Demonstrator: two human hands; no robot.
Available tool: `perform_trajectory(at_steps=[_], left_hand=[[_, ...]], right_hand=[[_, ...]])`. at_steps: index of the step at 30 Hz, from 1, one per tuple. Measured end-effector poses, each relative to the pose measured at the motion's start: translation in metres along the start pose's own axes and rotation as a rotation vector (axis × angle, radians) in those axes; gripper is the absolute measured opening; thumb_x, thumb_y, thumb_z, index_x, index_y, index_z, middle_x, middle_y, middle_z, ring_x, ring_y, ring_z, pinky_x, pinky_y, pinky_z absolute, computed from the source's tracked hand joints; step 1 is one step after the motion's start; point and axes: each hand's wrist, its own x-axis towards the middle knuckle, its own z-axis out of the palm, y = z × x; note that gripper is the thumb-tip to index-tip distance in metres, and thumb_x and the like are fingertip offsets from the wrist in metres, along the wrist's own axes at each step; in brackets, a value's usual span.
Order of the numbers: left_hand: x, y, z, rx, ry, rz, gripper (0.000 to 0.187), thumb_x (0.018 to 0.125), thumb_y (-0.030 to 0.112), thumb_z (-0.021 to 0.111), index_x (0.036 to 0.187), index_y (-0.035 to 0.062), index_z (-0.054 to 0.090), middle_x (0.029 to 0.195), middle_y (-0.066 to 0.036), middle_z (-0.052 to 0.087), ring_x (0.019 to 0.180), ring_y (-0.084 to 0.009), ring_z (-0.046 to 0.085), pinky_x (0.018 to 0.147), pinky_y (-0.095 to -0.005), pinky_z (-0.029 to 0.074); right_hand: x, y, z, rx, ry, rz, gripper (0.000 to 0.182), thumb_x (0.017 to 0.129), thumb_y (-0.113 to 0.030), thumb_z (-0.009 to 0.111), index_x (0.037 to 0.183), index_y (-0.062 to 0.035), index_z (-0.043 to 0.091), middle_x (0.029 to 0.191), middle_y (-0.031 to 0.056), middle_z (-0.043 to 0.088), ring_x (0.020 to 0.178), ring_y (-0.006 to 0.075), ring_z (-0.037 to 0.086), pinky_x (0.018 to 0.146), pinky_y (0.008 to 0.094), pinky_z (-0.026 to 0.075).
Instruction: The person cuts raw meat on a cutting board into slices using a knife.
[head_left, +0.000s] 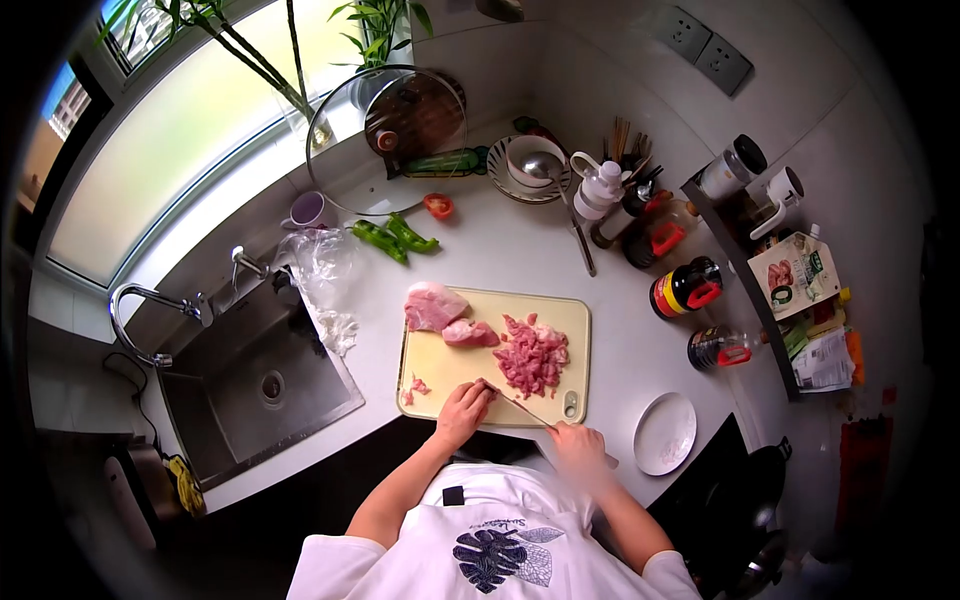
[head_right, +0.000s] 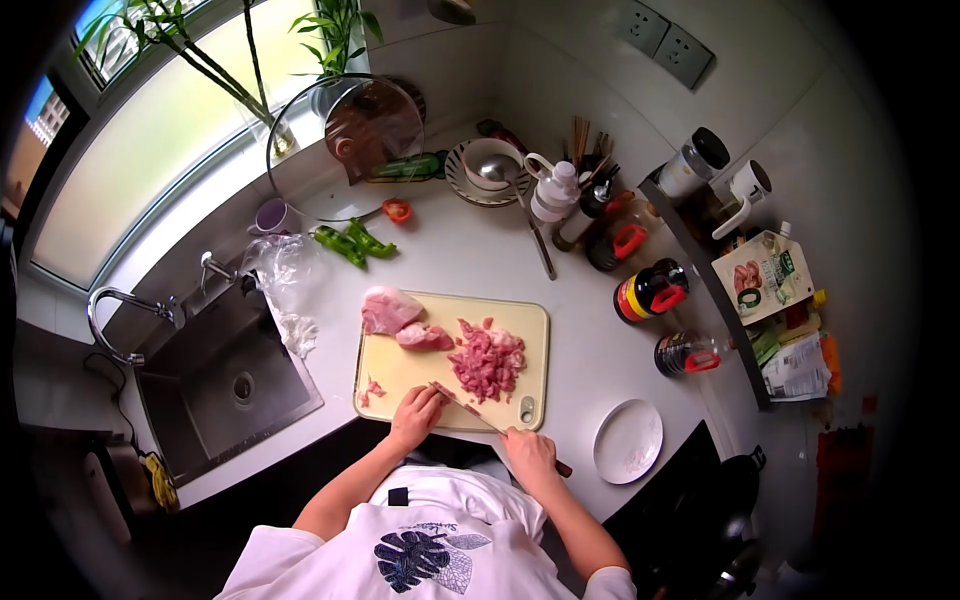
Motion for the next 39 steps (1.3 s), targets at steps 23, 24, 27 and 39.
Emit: perform_trajectory(at_steps=[23, 24, 27, 39], left_hand=[[0.010, 0.004, -0.003, -0.065, 0.020, -0.058, 0.032, 0.076, 0.006, 0.070, 0.106, 0.0018, 0.061, 0.106, -0.014, 0.061, 0.101, -0.0330, 0.058, 0.087, -0.0408, 0.051], [0.012, 0.004, -0.004, -0.061, 0.018, -0.054, 0.032, 0.076, 0.006, 0.070, 0.106, 0.0018, 0.061, 0.106, -0.014, 0.061, 0.101, -0.0330, 0.058, 0.087, -0.0408, 0.051], [0.017, 0.004, -0.008, -0.028, -0.029, -0.144, 0.029, 0.076, 0.004, 0.068, 0.104, 0.0034, 0.059, 0.101, -0.014, 0.060, 0.098, -0.0331, 0.058, 0.083, -0.0411, 0.051], [0.056, 0.020, -0.020, -0.078, 0.056, 0.034, 0.038, 0.073, 0.000, 0.069, 0.109, 0.0126, 0.066, 0.116, -0.008, 0.060, 0.107, -0.0303, 0.059, 0.088, -0.0423, 0.050]], right_hand=[[0.049, -0.020, 0.036, 0.028, 0.064, -0.032, 0.030, 0.095, -0.033, 0.061, 0.085, -0.0053, 0.067, 0.071, 0.0190, 0.068, 0.071, 0.0375, 0.070, 0.066, 0.0497, 0.055], [0.061, -0.036, 0.036, 0.041, 0.089, -0.039, 0.029, 0.093, -0.033, 0.063, 0.085, -0.0058, 0.067, 0.071, 0.0184, 0.068, 0.071, 0.0379, 0.069, 0.065, 0.0494, 0.055], [0.066, -0.043, 0.038, 0.081, 0.128, -0.046, 0.028, 0.092, -0.034, 0.064, 0.087, -0.0068, 0.068, 0.071, 0.0177, 0.068, 0.070, 0.0386, 0.068, 0.065, 0.0494, 0.054], [0.018, 0.017, 0.025, 0.204, 0.191, 0.181, 0.032, 0.093, -0.038, 0.063, 0.087, -0.0074, 0.070, 0.075, 0.0185, 0.068, 0.071, 0.0408, 0.067, 0.064, 0.0510, 0.052]])
